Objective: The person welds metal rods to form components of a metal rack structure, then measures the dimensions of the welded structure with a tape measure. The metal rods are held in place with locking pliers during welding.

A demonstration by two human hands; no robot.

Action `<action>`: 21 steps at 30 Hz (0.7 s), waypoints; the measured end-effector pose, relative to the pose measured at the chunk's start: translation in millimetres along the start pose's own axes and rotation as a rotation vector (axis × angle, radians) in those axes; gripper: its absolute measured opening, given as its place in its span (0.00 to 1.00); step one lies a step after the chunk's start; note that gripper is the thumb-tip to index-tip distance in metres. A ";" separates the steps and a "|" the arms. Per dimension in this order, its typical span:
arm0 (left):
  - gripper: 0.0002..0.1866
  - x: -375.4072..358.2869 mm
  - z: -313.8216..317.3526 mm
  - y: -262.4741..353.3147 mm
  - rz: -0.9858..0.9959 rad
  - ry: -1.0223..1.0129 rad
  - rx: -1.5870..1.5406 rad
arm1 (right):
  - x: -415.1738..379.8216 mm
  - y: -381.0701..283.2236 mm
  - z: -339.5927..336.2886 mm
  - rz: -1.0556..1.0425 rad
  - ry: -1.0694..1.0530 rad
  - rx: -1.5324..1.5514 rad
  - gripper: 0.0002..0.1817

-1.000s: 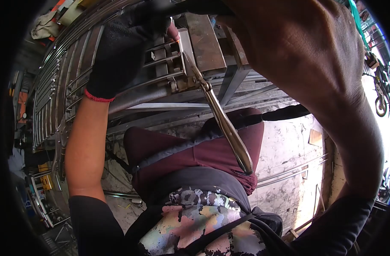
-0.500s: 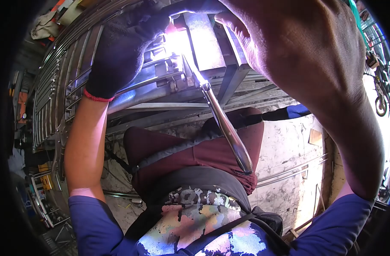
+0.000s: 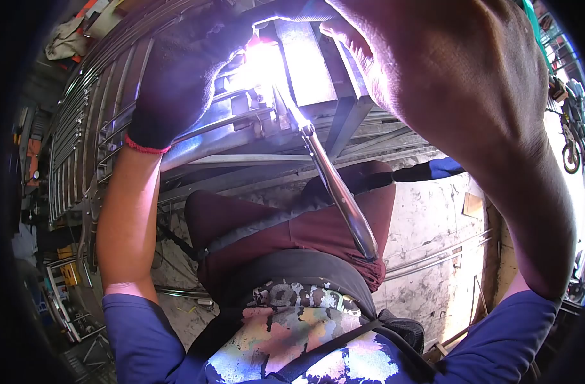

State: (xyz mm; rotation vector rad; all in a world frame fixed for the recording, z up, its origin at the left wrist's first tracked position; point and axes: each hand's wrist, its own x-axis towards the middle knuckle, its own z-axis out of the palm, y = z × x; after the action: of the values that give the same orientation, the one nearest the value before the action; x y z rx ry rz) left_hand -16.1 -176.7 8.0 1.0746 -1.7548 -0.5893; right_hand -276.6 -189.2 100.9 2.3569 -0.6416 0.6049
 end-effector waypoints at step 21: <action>0.18 -23.2 13.3 30.2 -0.074 0.178 0.093 | -11.0 26.2 9.4 -0.206 0.148 0.055 0.30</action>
State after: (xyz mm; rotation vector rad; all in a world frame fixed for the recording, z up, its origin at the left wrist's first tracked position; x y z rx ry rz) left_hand -36.8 -142.7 14.6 1.2231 -1.6057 -0.4462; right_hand -297.8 -210.3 99.5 2.3635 -0.3153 0.7026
